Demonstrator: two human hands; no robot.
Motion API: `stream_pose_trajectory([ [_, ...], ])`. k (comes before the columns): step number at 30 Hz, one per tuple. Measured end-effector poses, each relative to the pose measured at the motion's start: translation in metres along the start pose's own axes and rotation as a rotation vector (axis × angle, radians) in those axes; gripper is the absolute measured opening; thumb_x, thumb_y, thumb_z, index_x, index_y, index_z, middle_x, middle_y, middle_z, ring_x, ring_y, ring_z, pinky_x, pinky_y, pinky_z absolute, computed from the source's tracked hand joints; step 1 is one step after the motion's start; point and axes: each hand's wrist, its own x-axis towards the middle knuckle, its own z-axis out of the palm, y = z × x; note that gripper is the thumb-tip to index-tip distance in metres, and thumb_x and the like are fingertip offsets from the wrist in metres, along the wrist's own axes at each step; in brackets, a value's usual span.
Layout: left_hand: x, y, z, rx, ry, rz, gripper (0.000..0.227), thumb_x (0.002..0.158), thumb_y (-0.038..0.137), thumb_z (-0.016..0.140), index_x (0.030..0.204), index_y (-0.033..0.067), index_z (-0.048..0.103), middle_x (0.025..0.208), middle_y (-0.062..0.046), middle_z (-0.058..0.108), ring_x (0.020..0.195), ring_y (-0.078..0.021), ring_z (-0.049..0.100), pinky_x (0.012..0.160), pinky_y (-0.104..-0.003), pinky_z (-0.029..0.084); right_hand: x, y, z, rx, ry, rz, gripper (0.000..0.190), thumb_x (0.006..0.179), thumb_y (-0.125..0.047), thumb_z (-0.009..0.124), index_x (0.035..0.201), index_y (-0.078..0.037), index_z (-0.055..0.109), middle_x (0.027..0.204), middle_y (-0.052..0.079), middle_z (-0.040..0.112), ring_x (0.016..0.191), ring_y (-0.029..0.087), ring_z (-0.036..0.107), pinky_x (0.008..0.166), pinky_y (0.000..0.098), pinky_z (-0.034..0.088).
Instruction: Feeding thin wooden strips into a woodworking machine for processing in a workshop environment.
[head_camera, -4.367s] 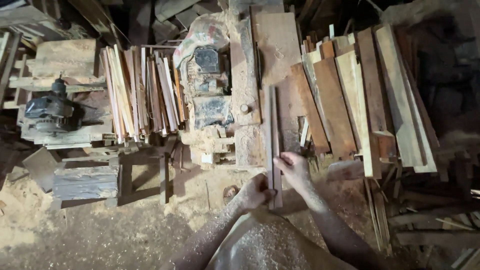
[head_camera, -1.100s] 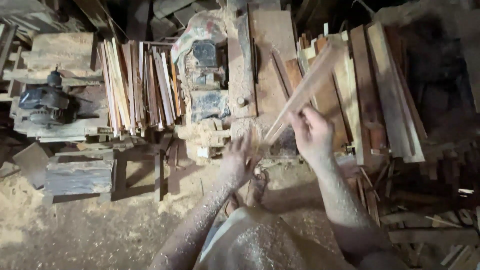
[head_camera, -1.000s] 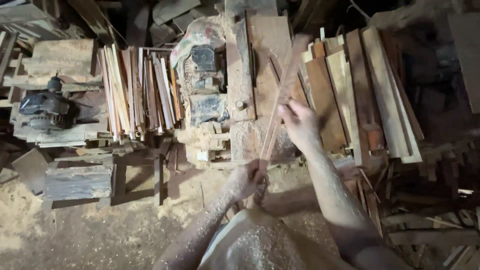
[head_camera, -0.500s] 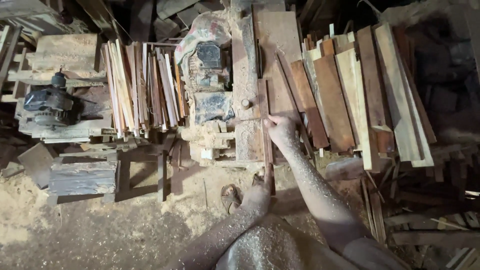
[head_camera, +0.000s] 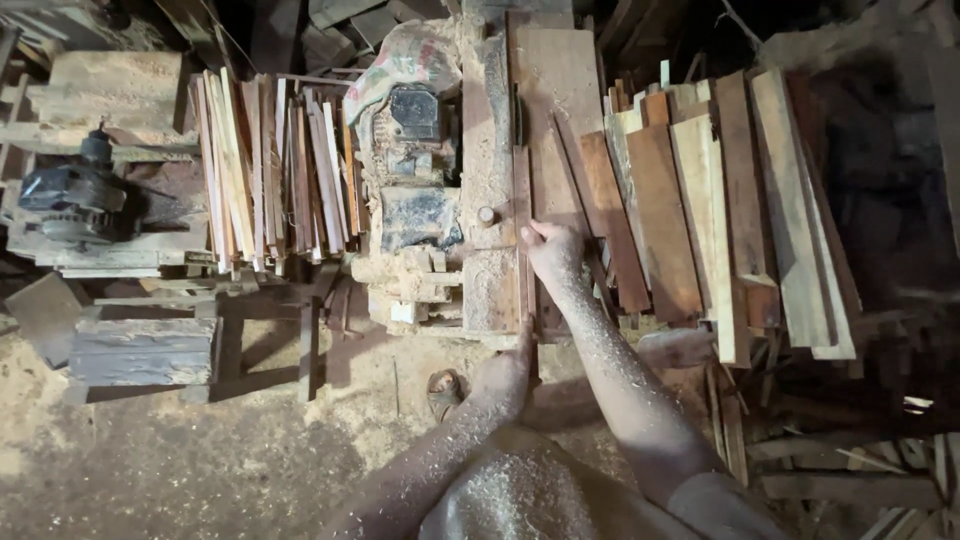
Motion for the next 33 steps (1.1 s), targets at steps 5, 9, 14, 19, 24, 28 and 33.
stream_pose_trajectory([
  [5,0.032,-0.01,-0.024,-0.07,-0.013,0.068,0.074,0.07,0.045,0.083,0.135,0.019,0.057,0.082,-0.003,0.074,0.076,-0.0218,0.076,0.061,-0.039,0.063,-0.049,-0.024,-0.032,0.021,-0.066,0.027,0.027,0.086,-0.037,0.081,0.109,-0.022,0.082,0.1,0.011,0.079,0.101,0.033,0.073,0.086,0.0402,0.059],
  [9,-0.001,0.013,-0.187,-0.269,-0.16,-0.016,0.109,0.087,0.021,0.078,0.164,0.0119,0.002,0.105,-0.017,0.077,0.098,-0.0282,0.076,0.082,-0.045,0.063,-0.052,0.018,-0.018,-0.011,-0.096,0.069,0.031,0.081,-0.047,0.084,0.105,-0.027,0.082,0.097,0.005,0.079,0.098,0.029,0.074,0.082,0.0363,0.059],
  [14,0.052,0.005,-0.147,-0.102,0.095,-0.02,0.087,0.089,0.017,0.069,0.162,0.0185,0.021,0.088,-0.017,0.075,0.085,-0.0304,0.078,0.068,-0.043,0.065,-0.017,0.018,-0.003,0.032,-0.052,0.098,0.029,0.085,-0.046,0.081,0.104,-0.024,0.083,0.096,0.009,0.079,0.1,0.029,0.074,0.083,0.039,0.06],
  [19,0.052,0.003,-0.219,-0.166,-0.119,-0.038,0.101,0.083,0.021,0.068,0.163,0.0174,0.007,0.107,-0.017,0.076,0.105,-0.0338,0.074,0.092,-0.05,0.059,0.024,0.03,0.019,0.012,0.015,0.029,0.023,0.083,-0.041,0.083,0.1,-0.025,0.083,0.09,0.006,0.079,0.095,0.029,0.075,0.079,0.0384,0.06],
  [24,0.081,-0.007,-0.208,-0.057,-0.055,-0.012,0.1,0.082,0.027,0.064,0.163,0.0192,0.007,0.11,-0.011,0.077,0.106,-0.0269,0.075,0.095,-0.046,0.058,0.051,0.028,0.028,-0.016,0.022,0.048,0.022,0.083,-0.046,0.081,0.099,-0.031,0.083,0.09,0.0,0.079,0.096,0.025,0.075,0.084,0.0357,0.06],
  [28,0.091,-0.005,-0.231,-0.074,0.018,-0.018,0.091,0.085,0.019,0.061,0.163,0.0156,0.013,0.115,-0.015,0.075,0.105,-0.0306,0.075,0.093,-0.048,0.059,0.073,0.018,0.034,-0.006,0.024,0.055,0.023,0.086,-0.047,0.078,0.102,-0.031,0.082,0.093,0.001,0.079,0.098,0.026,0.074,0.086,0.0356,0.059],
  [33,0.075,-0.003,-0.181,0.017,0.247,0.067,0.083,0.085,0.014,0.062,0.159,0.0071,0.025,0.128,-0.017,0.069,0.102,-0.0312,0.076,0.084,-0.05,0.062,0.037,0.025,0.022,-0.039,-0.01,-0.014,0.026,0.087,-0.043,0.077,0.106,-0.025,0.082,0.099,0.003,0.08,0.105,0.027,0.073,0.093,0.0354,0.057],
])
